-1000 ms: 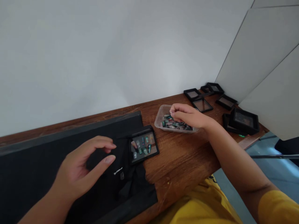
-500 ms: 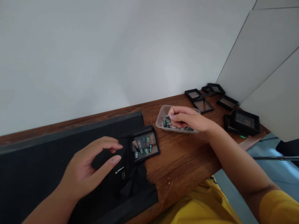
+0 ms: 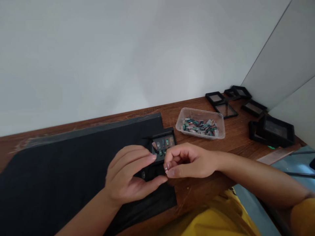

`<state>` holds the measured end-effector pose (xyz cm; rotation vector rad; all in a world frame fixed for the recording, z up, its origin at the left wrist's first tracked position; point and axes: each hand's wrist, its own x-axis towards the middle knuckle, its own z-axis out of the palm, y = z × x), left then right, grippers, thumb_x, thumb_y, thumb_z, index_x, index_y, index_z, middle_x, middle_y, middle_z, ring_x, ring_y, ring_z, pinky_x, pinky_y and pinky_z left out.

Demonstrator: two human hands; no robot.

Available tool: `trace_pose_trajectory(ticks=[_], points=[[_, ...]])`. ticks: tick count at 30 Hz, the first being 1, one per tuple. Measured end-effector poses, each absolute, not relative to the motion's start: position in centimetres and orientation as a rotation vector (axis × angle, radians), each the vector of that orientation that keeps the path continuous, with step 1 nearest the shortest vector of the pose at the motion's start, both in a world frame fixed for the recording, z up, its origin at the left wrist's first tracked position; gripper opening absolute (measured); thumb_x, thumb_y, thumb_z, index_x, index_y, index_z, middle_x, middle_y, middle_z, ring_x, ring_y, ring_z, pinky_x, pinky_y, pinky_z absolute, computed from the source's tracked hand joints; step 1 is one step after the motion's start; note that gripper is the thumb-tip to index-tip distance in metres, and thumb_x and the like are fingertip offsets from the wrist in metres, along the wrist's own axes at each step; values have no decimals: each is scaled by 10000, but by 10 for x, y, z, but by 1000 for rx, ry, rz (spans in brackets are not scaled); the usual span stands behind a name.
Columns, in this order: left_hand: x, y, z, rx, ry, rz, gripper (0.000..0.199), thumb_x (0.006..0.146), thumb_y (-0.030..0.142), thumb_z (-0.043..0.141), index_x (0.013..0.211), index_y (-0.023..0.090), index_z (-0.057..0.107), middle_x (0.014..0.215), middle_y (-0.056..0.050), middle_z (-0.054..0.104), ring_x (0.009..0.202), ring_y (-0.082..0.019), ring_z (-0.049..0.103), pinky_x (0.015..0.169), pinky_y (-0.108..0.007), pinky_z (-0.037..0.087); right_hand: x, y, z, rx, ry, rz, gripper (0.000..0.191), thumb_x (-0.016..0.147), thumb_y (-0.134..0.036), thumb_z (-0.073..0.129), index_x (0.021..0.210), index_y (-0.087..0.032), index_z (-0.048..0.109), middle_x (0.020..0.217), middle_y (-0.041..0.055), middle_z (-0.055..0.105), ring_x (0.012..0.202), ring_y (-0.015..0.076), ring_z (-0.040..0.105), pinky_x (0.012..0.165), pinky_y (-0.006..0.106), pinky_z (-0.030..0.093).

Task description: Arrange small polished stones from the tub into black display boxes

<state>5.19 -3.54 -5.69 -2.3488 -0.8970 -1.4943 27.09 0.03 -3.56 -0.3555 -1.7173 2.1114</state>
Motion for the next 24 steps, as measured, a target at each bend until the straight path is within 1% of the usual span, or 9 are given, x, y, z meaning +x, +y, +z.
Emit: trace_pose_trajectory(ticks=[4, 6, 10, 12, 14, 16, 19, 21, 24], points=[[53, -33, -53, -2455, -765, -1407, 176, 969, 366, 715, 1055, 217, 675, 877, -39, 744, 806, -193, 710, 694, -347, 646, 268, -2, -43, -347, -1709, 2132, 370, 876, -455, 795, 891, -175, 553, 717, -68, 554, 619, 57, 452, 590, 228, 354], [51, -33, -50, -2496, -752, -1374, 202, 970, 376, 719, 1071, 204, 687, 889, -47, 758, 826, -199, 720, 709, -344, 646, 268, -2, -45, -343, -1691, 2135, 376, 880, -461, 794, 894, -174, 551, 717, -73, 539, 628, 55, 443, 592, 225, 353], [52, -32, -49, -2547, -760, -1336, 247, 989, 413, 692, 1091, 188, 703, 891, -66, 759, 833, -205, 718, 722, -345, 643, 267, -2, -49, -281, -1635, 2156, 260, 923, -340, 754, 923, -166, 560, 775, -64, 544, 674, 54, 463, 619, 220, 372], [53, -32, -48, -2557, -763, -1328, 214, 996, 375, 679, 1096, 187, 698, 891, -65, 758, 829, -199, 713, 722, -340, 640, 266, -3, -51, -240, -1608, 2167, 192, 934, -264, 727, 935, -164, 563, 799, -59, 547, 686, 51, 472, 635, 217, 381], [54, -32, -47, -2557, -770, -1317, 175, 990, 329, 675, 1093, 187, 689, 895, -63, 758, 828, -194, 709, 721, -335, 639, 266, -2, -52, -237, -1596, 2171, 177, 931, -236, 724, 941, -165, 563, 807, -59, 552, 692, 49, 483, 659, 218, 392], [54, -31, -46, -2545, -777, -1302, 162, 989, 315, 669, 1089, 188, 684, 894, -62, 757, 826, -193, 707, 719, -332, 638, 266, -1, -52, -268, -1611, 2162, 194, 930, -256, 735, 939, -167, 563, 789, -64, 555, 681, 49, 485, 665, 220, 397], [54, -31, -46, -2523, -784, -1299, 154, 980, 315, 669, 1073, 193, 681, 881, -58, 751, 817, -195, 706, 709, -333, 639, 267, 1, -50, -338, -1672, 2134, 229, 930, -318, 743, 945, -163, 575, 738, -77, 552, 636, 49, 458, 610, 217, 365], [54, -31, -46, -2504, -795, -1319, 143, 958, 303, 682, 1061, 203, 679, 874, -49, 750, 806, -196, 707, 697, -336, 639, 267, 2, -48, -378, -1691, 2119, 276, 917, -373, 759, 941, -161, 585, 708, -86, 545, 602, 46, 430, 578, 219, 339], [55, -31, -48, -2471, -806, -1347, 155, 935, 291, 687, 1062, 204, 686, 862, -49, 749, 795, -202, 708, 684, -341, 639, 267, 1, -47, -409, -1681, 2120, 357, 882, -453, 796, 920, -161, 593, 693, -91, 540, 591, 45, 419, 582, 228, 341]])
